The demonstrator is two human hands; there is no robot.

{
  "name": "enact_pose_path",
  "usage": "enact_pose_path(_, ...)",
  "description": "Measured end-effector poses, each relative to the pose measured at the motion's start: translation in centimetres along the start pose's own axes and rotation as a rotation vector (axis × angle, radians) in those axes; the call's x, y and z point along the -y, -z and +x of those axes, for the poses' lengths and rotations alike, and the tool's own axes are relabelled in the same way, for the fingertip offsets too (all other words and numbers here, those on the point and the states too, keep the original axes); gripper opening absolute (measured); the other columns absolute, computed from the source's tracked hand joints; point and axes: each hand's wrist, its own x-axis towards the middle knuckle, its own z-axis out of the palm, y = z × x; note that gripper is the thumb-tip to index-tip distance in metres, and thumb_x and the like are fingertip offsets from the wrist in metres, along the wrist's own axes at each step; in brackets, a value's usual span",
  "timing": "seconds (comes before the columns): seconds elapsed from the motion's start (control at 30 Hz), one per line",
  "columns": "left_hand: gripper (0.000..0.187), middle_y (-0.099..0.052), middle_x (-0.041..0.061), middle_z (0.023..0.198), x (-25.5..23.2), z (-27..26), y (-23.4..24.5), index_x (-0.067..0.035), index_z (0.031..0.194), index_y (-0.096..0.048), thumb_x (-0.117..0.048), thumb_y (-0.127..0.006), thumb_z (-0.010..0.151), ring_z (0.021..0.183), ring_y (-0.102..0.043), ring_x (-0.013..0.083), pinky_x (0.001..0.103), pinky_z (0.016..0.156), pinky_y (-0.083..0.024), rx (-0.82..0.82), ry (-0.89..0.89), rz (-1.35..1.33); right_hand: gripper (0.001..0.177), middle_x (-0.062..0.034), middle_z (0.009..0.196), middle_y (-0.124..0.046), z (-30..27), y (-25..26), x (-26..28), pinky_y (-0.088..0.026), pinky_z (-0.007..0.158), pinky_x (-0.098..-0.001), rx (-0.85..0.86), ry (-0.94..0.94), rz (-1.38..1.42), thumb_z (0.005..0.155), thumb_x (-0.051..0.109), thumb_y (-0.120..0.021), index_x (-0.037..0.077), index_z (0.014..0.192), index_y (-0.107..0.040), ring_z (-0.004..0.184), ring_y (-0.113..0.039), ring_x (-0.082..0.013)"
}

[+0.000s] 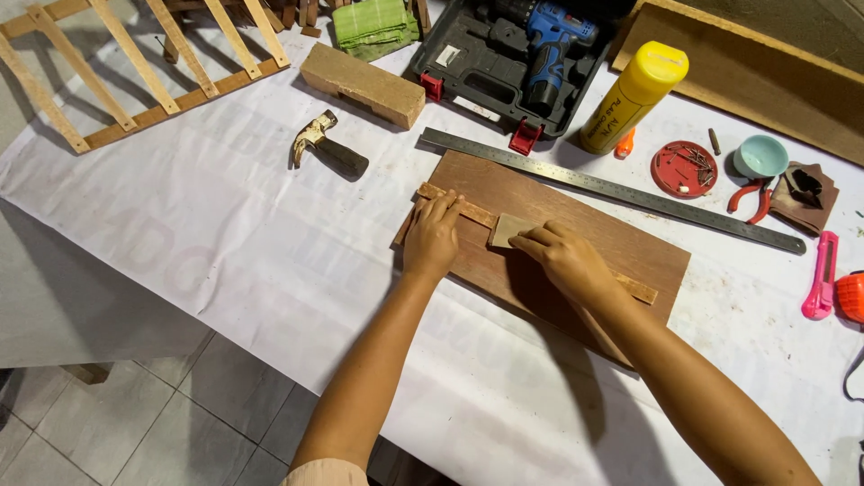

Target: Marking wood slats with a pencil and ruler, followed by hand-sanding individual pieces on a workshop table.

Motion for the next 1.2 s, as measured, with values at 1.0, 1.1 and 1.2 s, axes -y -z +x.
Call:
enact_pose_path(1.0,0.043,-0.06,0.01,0.139,-5.2,0.9,1.0,-0.007,0.129,-0.068,-0.011,-0.068,0.086,0.133,-0.051,0.0264,0.057,0.116,-0.031,0.02,-0.059,0.151,0.038,-0.0086,0.115,-0.075,-5.8,3.9,-0.4,-0.058,0.09,-0.0381,-0.183,-0.206,0.218,0.083,-0.004,-0.064,0.007,0.118,-0.076,0.098,-0.067,-0.0266)
enact_pose_path(1.1,0.035,-0.062,0.012,0.132,-8.4,0.8,0.0,-0.006,0.123,-0.072,-0.008,-0.067,0.088,0.125,-0.054,0.0294,0.05,0.109,-0.041,-0.01,-0.129,0.003,0.025,-0.0112,0.107,-0.074,-5.9,6.7,-0.1,-0.057,0.086,-0.0389,-0.335,-0.244,0.197,0.087,0.006,-0.073,0.005,0.112,-0.077,0.095,-0.067,-0.0289)
enact_pose_path(1.2,0.027,-0.063,0.012,0.119,-10.9,1.1,0.1,-0.004,0.113,-0.074,-0.006,-0.067,0.087,0.116,-0.057,0.0308,0.045,0.103,-0.047,0.06,-0.104,-0.092,0.025,-0.0114,0.109,-0.074,-6.6,7.1,-0.2,-0.056,0.081,-0.0384,-0.307,-0.223,0.169,0.087,0.01,-0.075,0.004,0.111,-0.076,0.092,-0.066,-0.0287)
